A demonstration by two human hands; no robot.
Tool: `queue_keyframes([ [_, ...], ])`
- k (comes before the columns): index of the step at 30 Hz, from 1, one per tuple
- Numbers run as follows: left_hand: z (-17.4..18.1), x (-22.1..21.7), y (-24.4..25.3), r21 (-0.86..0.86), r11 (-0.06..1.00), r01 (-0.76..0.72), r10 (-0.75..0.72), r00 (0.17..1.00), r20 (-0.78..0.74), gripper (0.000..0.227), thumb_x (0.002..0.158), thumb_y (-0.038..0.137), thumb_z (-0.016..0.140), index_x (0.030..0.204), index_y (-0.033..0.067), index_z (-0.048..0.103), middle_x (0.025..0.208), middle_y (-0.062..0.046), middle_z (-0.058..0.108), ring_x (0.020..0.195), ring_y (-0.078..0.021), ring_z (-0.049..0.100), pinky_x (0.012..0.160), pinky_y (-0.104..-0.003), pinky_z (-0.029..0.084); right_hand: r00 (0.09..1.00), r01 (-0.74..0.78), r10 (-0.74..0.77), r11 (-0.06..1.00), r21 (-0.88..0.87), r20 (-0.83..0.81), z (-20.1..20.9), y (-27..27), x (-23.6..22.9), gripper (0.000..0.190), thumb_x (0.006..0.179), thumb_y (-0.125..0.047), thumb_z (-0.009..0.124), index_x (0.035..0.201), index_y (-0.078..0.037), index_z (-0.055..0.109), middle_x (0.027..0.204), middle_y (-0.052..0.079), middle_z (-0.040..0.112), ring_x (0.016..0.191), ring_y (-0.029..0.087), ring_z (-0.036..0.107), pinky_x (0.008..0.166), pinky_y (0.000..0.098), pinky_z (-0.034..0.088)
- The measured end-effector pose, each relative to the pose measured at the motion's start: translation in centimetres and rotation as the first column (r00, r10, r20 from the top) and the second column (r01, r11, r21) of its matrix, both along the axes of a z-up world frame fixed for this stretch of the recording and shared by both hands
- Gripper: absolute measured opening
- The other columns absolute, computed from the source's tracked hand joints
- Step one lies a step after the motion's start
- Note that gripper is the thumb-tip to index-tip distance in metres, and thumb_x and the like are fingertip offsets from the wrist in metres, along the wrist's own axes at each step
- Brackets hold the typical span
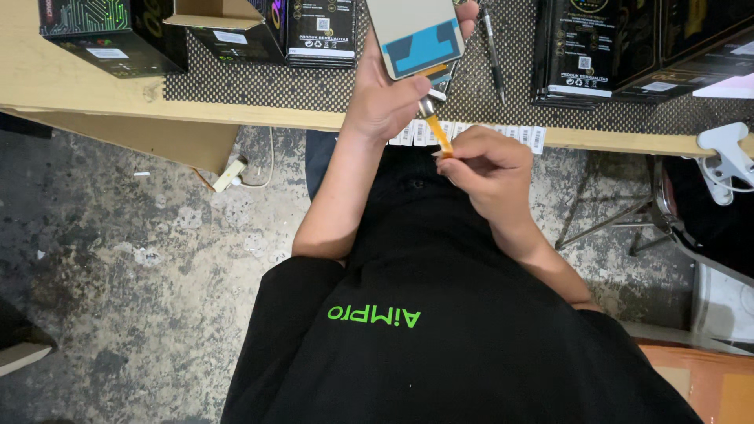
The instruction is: The person picks up a small electronic component, places it into a black anti-static bag, and seals the bag. They then use a pen to write on a white label attached to the bag before placing the packaged item on a table among other similar packages.
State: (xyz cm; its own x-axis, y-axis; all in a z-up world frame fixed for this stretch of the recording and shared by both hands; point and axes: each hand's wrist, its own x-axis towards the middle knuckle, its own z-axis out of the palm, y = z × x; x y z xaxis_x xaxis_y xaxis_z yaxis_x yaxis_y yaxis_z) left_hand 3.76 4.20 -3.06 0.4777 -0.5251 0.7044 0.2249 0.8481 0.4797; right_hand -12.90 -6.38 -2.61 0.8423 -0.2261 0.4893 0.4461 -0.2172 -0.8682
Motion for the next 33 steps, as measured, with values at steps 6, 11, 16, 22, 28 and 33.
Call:
queue_keyframes([
  [6,-1.3,-0.3,-1.2,0.025,0.999,0.04,-0.041,0.999,0.016,0.055,0.106,0.003,0.07,0.153,0.0123,0.043,0.157,-0.029,0.049,0.15,-0.0386,0.053,0.134,-0.049,0.041,0.974,0.072,-0.059,0.996,-0.052,0.217,1.3,-0.7,0.6,0.007,0.094,0.001,0.075,0.098,-0.002,0.069,0.104,0.015,0.062,0.089,0.02,0.06,0.081,0.0276,0.056],
  [11,-1.8,-1.7,-2.2,0.043,0.996,0.08,-0.077,0.994,-0.076,0.06,0.102,-0.013,0.064,0.153,0.0084,0.039,0.155,-0.035,0.047,0.148,-0.0424,0.051,0.132,-0.052,0.043,0.95,0.141,-0.099,0.982,-0.123,0.297,3.2,-1.5,1.5,0.012,0.091,0.004,0.077,0.092,0.004,0.064,0.1,0.024,0.066,0.087,0.029,0.068,0.079,0.0361,0.062],
  [16,-2.5,-1.9,-2.5,0.069,0.99,0.121,-0.115,0.99,-0.078,0.065,0.104,-0.021,0.059,0.155,0.0139,0.036,0.157,-0.036,0.045,0.153,-0.0432,0.046,0.132,-0.053,0.042,0.961,0.059,-0.052,0.998,-0.018,0.272,3.4,-1.8,1.7,0.026,0.088,0.013,0.079,0.098,0.004,0.057,0.111,0.025,0.065,0.093,0.023,0.068,0.081,0.0284,0.063],
  [22,-2.2,-2.2,-2.4,0.135,0.989,0.063,-0.056,0.997,-0.054,0.06,0.107,-0.009,0.066,0.155,0.0134,0.037,0.157,-0.033,0.047,0.153,-0.0406,0.047,0.132,-0.05,0.042,0.966,-0.087,0.09,0.996,-0.023,0.243,2.6,-2.6,1.7,0.042,0.094,0.009,0.074,0.126,-0.001,0.048,0.126,0.029,0.064,0.082,0.019,0.065,0.078,0.0277,0.061],
  [28,-3.0,-2.2,-3.0,0.116,0.987,0.111,-0.104,0.992,-0.066,0.066,0.103,0.006,0.076,0.155,0.0121,0.035,0.157,-0.035,0.045,0.151,-0.0391,0.05,0.131,-0.05,0.044,0.965,0.003,0.032,0.991,-0.133,0.261,3.2,-3.3,2.2,0.019,0.089,0.012,0.079,0.102,0.005,0.068,0.094,0.024,0.071,0.083,0.029,0.071,0.072,0.0326,0.06],
  [33,-3.2,-2.1,-3.0,0.106,0.987,0.117,-0.111,0.992,-0.063,0.065,0.105,0.005,0.075,0.156,0.0127,0.036,0.157,-0.034,0.046,0.151,-0.0406,0.05,0.132,-0.052,0.043,0.955,-0.037,0.066,0.994,-0.108,0.289,3.7,-3.1,2.2,0.012,0.09,0.007,0.077,0.093,0.004,0.067,0.09,0.021,0.07,0.082,0.03,0.071,0.069,0.0344,0.062],
])
